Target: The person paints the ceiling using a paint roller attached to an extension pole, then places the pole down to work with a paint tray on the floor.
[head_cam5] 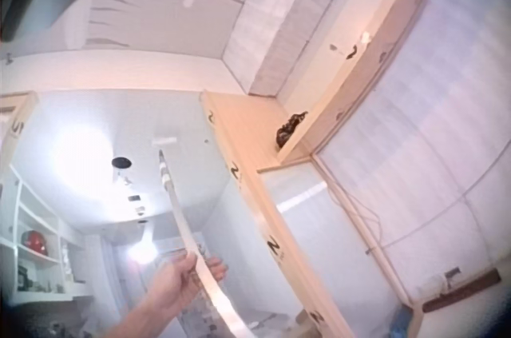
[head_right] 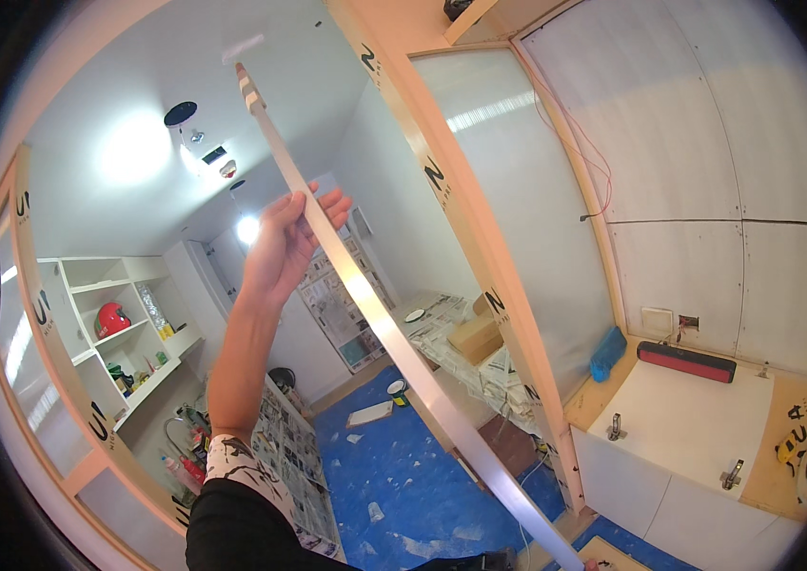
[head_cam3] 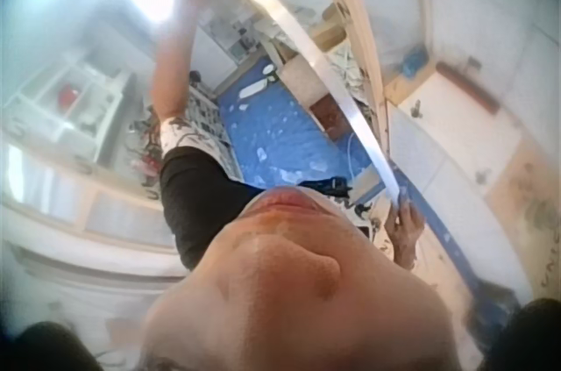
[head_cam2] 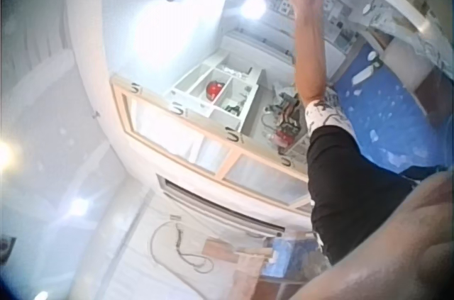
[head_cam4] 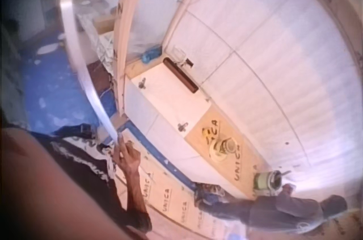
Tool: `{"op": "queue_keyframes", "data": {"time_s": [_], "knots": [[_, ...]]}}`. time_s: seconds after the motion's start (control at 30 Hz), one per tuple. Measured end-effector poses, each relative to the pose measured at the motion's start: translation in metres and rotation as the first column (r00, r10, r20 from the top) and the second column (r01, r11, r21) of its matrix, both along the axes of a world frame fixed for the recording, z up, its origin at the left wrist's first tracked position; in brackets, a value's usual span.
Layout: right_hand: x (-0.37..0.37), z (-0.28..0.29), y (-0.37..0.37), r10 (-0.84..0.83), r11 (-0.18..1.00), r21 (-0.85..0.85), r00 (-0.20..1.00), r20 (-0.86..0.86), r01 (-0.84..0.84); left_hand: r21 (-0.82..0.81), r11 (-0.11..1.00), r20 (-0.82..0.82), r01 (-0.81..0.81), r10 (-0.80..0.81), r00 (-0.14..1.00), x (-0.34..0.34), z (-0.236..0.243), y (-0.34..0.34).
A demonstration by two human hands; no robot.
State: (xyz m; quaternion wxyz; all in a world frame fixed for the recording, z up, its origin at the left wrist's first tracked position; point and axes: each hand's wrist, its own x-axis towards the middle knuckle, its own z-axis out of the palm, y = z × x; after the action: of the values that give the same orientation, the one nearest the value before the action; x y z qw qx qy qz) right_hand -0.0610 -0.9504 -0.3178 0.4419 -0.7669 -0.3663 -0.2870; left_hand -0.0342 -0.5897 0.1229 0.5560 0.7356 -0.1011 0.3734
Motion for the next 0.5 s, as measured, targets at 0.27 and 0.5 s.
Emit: {"op": "queue_keyframes", "data": {"time_s": [0.27,0.5], "knots": [[-0.026,-0.043,0.02,0.282,0.957,0.14,0.932,-0.23,-0.255,-0.054,0.989,-0.069,-0.139,0.135,0.988,-0.029,-0.025,-0.002],[-0.051,-0.053,0.051,0.457,0.882,0.326,0.79,-0.409,-0.342,0.005,0.977,-0.095,-0.212,0.212,0.973,-0.058,-0.024,0.007]]}}
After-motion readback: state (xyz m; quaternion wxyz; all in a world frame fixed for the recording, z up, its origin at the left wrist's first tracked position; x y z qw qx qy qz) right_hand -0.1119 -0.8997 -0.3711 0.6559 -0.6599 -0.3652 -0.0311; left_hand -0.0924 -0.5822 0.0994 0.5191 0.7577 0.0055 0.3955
